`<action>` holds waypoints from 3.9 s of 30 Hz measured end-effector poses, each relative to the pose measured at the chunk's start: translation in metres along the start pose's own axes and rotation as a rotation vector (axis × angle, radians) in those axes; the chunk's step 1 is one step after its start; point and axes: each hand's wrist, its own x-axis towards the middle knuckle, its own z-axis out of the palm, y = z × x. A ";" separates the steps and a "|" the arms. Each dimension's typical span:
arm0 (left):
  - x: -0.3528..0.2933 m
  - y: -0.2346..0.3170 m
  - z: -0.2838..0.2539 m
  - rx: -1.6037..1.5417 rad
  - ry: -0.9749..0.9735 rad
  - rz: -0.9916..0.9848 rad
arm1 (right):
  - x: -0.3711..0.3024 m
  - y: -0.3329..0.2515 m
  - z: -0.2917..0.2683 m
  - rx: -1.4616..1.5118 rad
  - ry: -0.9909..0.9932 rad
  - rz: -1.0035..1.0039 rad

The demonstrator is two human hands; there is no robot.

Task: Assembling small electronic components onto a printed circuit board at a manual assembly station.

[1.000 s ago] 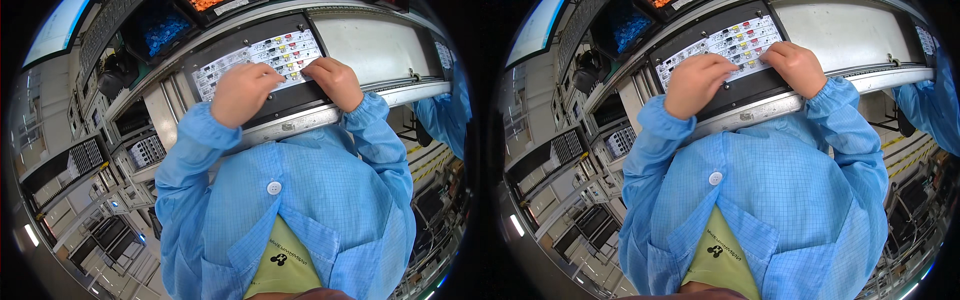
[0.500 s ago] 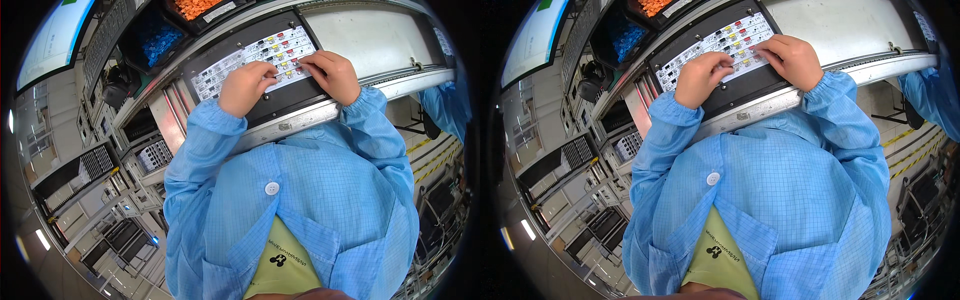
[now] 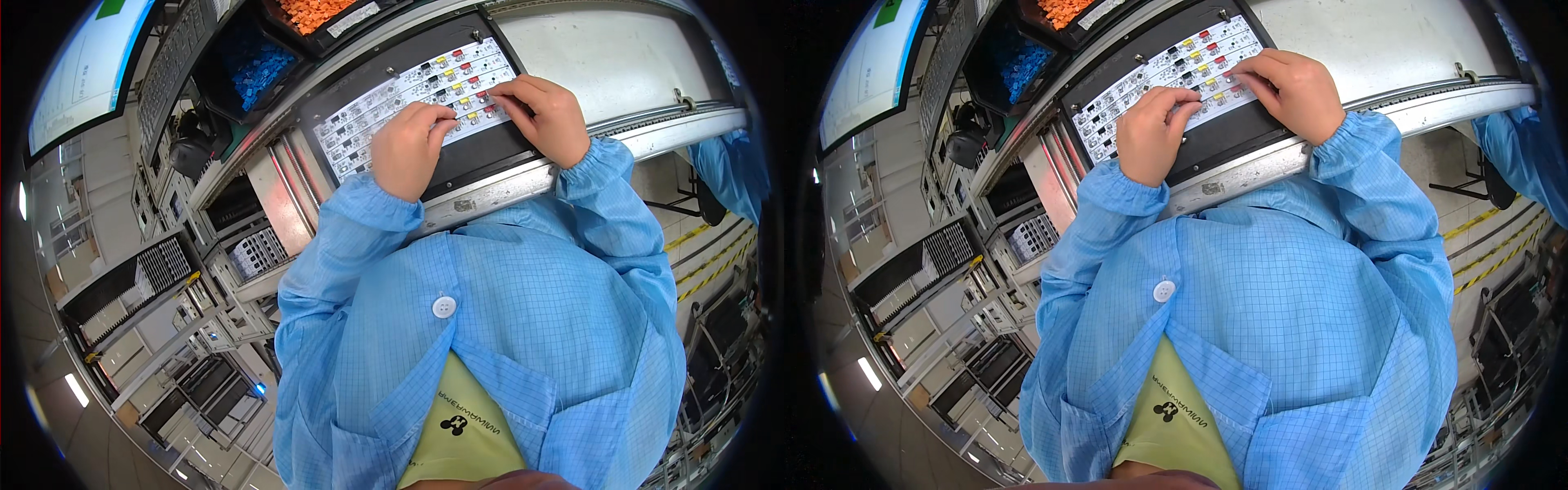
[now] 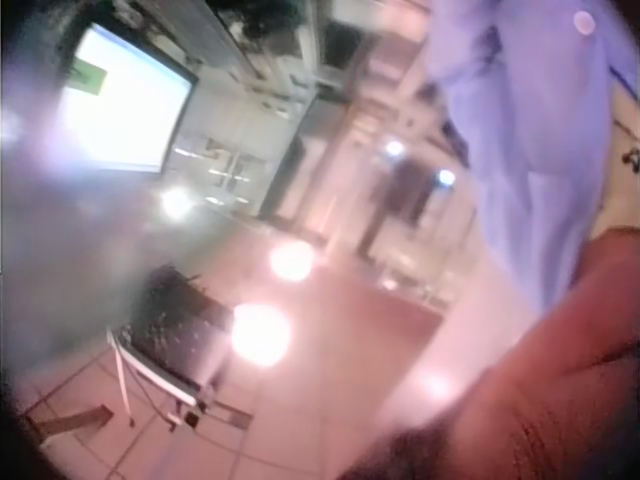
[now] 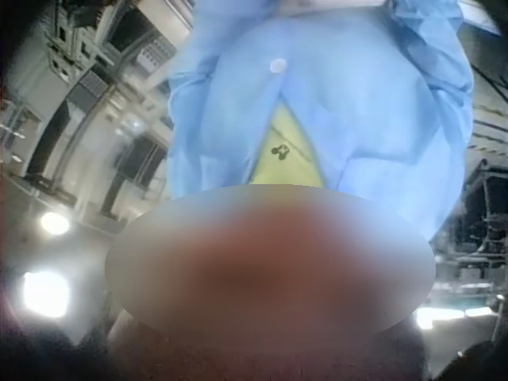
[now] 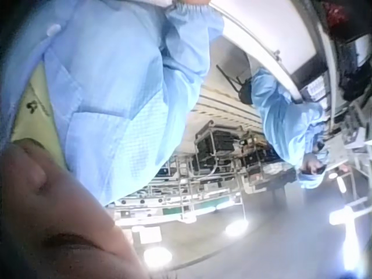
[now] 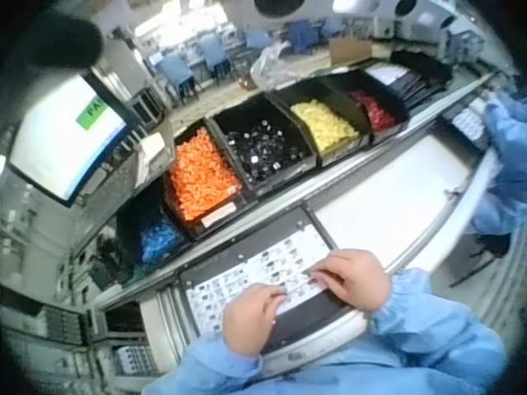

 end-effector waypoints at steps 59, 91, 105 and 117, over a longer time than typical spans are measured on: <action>0.107 -0.143 -0.178 0.711 0.254 0.022 | 0.192 -0.040 0.060 -0.144 0.108 -0.399; 0.039 -0.109 -0.114 -0.300 -0.003 -0.189 | 0.112 -0.042 0.066 0.495 -0.388 0.121; 0.038 -0.100 -0.088 0.194 0.018 0.022 | 0.054 -0.077 0.061 0.285 -0.566 -0.171; 0.044 -0.091 -0.073 0.259 -0.036 0.161 | 0.070 -0.064 0.053 0.344 -0.744 -0.100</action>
